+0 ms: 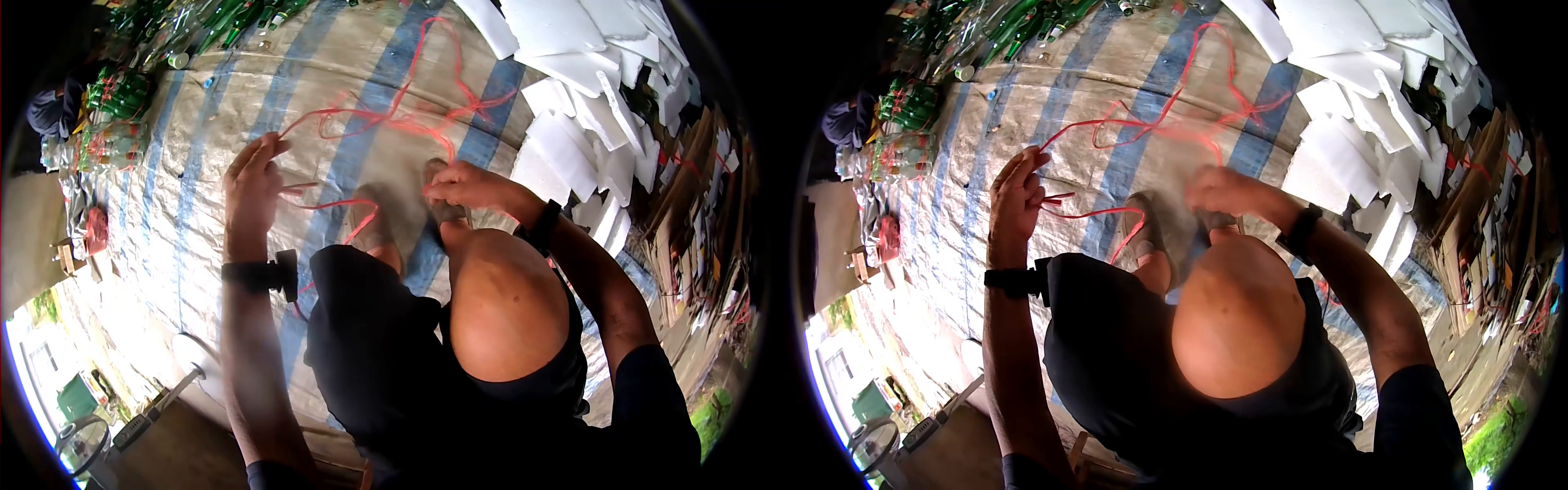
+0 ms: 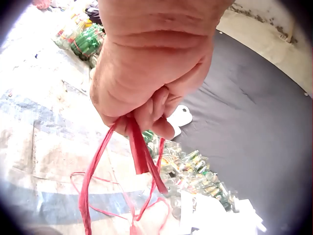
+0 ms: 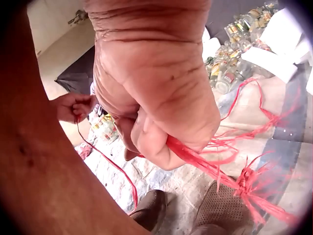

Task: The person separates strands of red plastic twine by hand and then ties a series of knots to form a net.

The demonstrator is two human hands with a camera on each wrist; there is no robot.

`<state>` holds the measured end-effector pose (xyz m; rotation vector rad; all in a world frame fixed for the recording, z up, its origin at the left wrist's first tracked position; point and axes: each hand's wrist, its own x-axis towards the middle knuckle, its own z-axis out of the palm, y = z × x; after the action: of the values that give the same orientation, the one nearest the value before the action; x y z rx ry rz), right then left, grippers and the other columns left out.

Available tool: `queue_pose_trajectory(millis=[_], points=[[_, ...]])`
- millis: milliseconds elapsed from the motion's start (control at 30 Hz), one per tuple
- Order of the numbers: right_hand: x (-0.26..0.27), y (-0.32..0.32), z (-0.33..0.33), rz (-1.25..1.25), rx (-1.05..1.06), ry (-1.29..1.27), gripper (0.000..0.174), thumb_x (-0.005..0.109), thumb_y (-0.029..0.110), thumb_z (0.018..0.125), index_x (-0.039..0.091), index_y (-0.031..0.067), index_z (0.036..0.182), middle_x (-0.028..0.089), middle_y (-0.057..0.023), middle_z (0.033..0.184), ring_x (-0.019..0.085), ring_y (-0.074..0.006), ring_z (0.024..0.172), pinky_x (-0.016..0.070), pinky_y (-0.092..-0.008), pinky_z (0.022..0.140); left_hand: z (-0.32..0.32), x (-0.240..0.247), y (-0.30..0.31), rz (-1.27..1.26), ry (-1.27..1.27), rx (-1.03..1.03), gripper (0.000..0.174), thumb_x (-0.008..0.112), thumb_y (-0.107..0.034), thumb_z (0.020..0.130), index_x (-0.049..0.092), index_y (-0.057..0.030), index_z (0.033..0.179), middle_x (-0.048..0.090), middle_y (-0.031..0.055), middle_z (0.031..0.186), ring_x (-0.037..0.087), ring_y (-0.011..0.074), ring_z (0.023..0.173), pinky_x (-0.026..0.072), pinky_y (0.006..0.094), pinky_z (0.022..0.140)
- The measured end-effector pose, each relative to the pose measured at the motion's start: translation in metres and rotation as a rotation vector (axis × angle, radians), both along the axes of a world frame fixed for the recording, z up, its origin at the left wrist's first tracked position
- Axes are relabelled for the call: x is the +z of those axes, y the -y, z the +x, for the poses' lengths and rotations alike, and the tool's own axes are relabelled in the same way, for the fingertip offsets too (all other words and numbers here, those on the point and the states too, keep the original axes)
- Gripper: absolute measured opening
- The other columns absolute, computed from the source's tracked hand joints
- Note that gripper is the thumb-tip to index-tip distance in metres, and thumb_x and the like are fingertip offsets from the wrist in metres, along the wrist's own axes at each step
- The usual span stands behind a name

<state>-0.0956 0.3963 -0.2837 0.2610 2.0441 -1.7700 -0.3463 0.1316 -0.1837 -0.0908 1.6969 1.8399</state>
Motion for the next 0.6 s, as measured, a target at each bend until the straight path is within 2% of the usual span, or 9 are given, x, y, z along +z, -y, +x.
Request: queue_pose_trajectory(millis=[67, 100, 233, 300, 333, 400, 433, 533, 600], points=[[-0.022, 0.005, -0.012, 0.077, 0.065, -0.038, 0.036, 0.062, 0.04, 0.096, 0.07, 0.0049, 0.097, 0.061, 0.0012, 0.078, 0.055, -0.0117, 0.073, 0.0441, -0.0304, 0.066, 0.013, 0.007, -0.014, 0.019, -0.248, -0.255, 0.02, 0.058, -0.013, 0.102, 0.067, -0.0034, 0.117, 0.073, 0.0102, 0.105, 0.033, 0.0015, 0.051, 0.0298, 0.0189, 0.048], [-0.018, 0.012, -0.021, 0.153, 0.126, -0.073, 0.037, 0.062, 0.04, 0.097, 0.07, 0.0039, 0.098, 0.063, 0.0002, 0.079, 0.055, -0.0134, 0.072, 0.0452, -0.0333, 0.066, 0.016, 0.012, -0.018, 0.148, -0.094, -0.302, 0.02, 0.055, -0.01, 0.103, 0.066, -0.0038, 0.118, 0.072, 0.0093, 0.106, 0.033, 0.0017, 0.053, 0.0303, 0.0187, 0.049], [0.038, 0.038, -0.06, 0.158, 0.14, -0.117, 0.04, 0.062, 0.04, 0.097, 0.069, 0.0009, 0.1, 0.063, -0.0035, 0.082, 0.056, -0.0134, 0.076, 0.0466, -0.0358, 0.07, 0.039, 0.026, -0.037, 0.153, 0.035, -0.493, 0.02, 0.054, -0.007, 0.102, 0.066, -0.0045, 0.117, 0.072, 0.0064, 0.103, 0.035, 0.0021, 0.057, 0.0317, 0.0192, 0.052], [0.045, 0.051, -0.079, 0.191, 0.152, 0.032, 0.035, 0.056, 0.034, 0.1, 0.069, 0.0029, 0.11, 0.071, -0.0123, 0.096, 0.063, -0.0144, 0.09, 0.0484, -0.0311, 0.076, 0.043, 0.022, -0.038, 0.105, 0.06, -0.587, 0.019, 0.054, -0.008, 0.102, 0.066, -0.0046, 0.116, 0.071, 0.0052, 0.101, 0.036, 0.0026, 0.057, 0.0322, 0.0196, 0.052], [0.044, 0.056, -0.08, 0.19, 0.154, 0.032, 0.035, 0.056, 0.034, 0.1, 0.069, 0.0029, 0.11, 0.071, -0.0123, 0.096, 0.063, -0.0144, 0.09, 0.0484, -0.0311, 0.076, 0.045, 0.019, -0.038, 0.058, 0.086, -0.68, 0.018, 0.054, -0.009, 0.102, 0.066, -0.0047, 0.116, 0.07, 0.0041, 0.098, 0.037, 0.0031, 0.057, 0.0327, 0.02, 0.053], [0.036, 0.067, -0.077, -0.057, -0.177, -0.214, 0.033, 0.054, 0.033, 0.102, 0.067, 0.0042, 0.114, 0.07, -0.0081, 0.094, 0.062, -0.0145, 0.088, 0.0478, -0.0306, 0.075, 0.052, 0.015, -0.036, 0.037, 0.099, -0.713, 0.016, 0.056, -0.01, 0.101, 0.065, -0.0044, 0.113, 0.068, 0.0027, 0.093, 0.038, 0.004, 0.058, 0.0336, 0.0204, 0.054], [0.031, 0.07, -0.079, -0.065, -0.177, -0.503, 0.032, 0.052, 0.03, 0.103, 0.064, 0.0068, 0.122, 0.068, -0.0034, 0.091, 0.061, -0.0118, 0.087, 0.0469, -0.0288, 0.074, 0.056, 0.011, -0.035, 0.074, 0.109, -0.68, 0.015, 0.057, -0.01, 0.1, 0.065, -0.0043, 0.112, 0.067, 0.0029, 0.091, 0.039, 0.004, 0.058, 0.0339, 0.0203, 0.054], [0.036, 0.063, -0.076, 0.079, -0.05, -0.201, 0.032, 0.052, 0.024, 0.103, 0.059, 0.01, 0.131, 0.064, 0.0005, 0.088, 0.058, -0.0093, 0.081, 0.0454, -0.027, 0.071, 0.059, -0.002, -0.031, 0.145, 0.112, -0.63, 0.013, 0.06, -0.011, 0.099, 0.065, -0.003, 0.108, 0.067, 0.0038, 0.09, 0.041, 0.0038, 0.059, 0.0349, 0.0199, 0.055], [0.053, 0.061, -0.07, -0.002, -0.085, -0.168, 0.033, 0.051, 0.021, 0.102, 0.057, 0.0113, 0.133, 0.061, 0.001, 0.083, 0.056, -0.0087, 0.077, 0.0437, -0.0267, 0.066, 0.064, -0.001, -0.034, -0.006, 0.115, -0.582, 0.015, 0.061, -0.014, 0.1, 0.065, -0.002, 0.108, 0.066, 0.0036, 0.088, 0.043, 0.0033, 0.059, 0.0355, 0.0198, 0.054]])
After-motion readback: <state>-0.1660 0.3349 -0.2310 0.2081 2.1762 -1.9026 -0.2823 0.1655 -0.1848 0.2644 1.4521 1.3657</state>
